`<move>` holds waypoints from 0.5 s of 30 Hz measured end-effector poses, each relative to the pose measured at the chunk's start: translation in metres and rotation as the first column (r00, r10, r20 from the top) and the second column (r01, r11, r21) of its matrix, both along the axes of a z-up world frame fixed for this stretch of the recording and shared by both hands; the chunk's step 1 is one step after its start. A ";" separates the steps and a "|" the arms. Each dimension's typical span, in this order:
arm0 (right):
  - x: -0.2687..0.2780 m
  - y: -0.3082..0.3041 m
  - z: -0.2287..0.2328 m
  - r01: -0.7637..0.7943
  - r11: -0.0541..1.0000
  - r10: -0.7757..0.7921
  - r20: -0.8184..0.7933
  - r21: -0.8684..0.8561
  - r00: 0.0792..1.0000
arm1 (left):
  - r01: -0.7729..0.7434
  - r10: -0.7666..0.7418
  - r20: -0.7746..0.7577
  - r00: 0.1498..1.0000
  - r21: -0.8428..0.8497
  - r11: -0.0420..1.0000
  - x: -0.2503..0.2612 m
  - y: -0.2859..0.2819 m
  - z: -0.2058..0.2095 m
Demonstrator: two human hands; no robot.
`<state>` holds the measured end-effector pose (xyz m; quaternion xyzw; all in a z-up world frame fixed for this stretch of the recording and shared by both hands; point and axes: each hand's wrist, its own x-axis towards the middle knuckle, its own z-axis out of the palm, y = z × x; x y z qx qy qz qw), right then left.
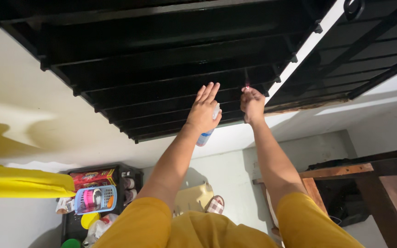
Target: The person sprays a cleaning solution onto a black metal window grille and scrubs it with a toothbrush. They repeatedly spray and scrub different sections of the grille throughout the clip.
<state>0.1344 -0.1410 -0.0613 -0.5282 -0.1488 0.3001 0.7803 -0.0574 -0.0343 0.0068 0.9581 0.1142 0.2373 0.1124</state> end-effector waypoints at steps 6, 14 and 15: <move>-0.007 0.003 0.004 -0.090 0.994 0.093 0.047 -0.060 0.995 | 0.035 -0.035 0.011 0.999 -0.006 0.999 -0.001 0.002 0.004; -0.026 0.012 0.012 -0.096 0.989 0.109 0.107 -0.117 0.988 | 0.081 -0.081 -0.005 0.997 -0.011 0.997 -0.002 0.006 0.003; -0.029 0.012 0.013 -0.113 0.988 0.123 0.094 -0.104 0.988 | 0.095 -0.095 -0.015 0.995 -0.017 0.995 -0.003 0.008 0.003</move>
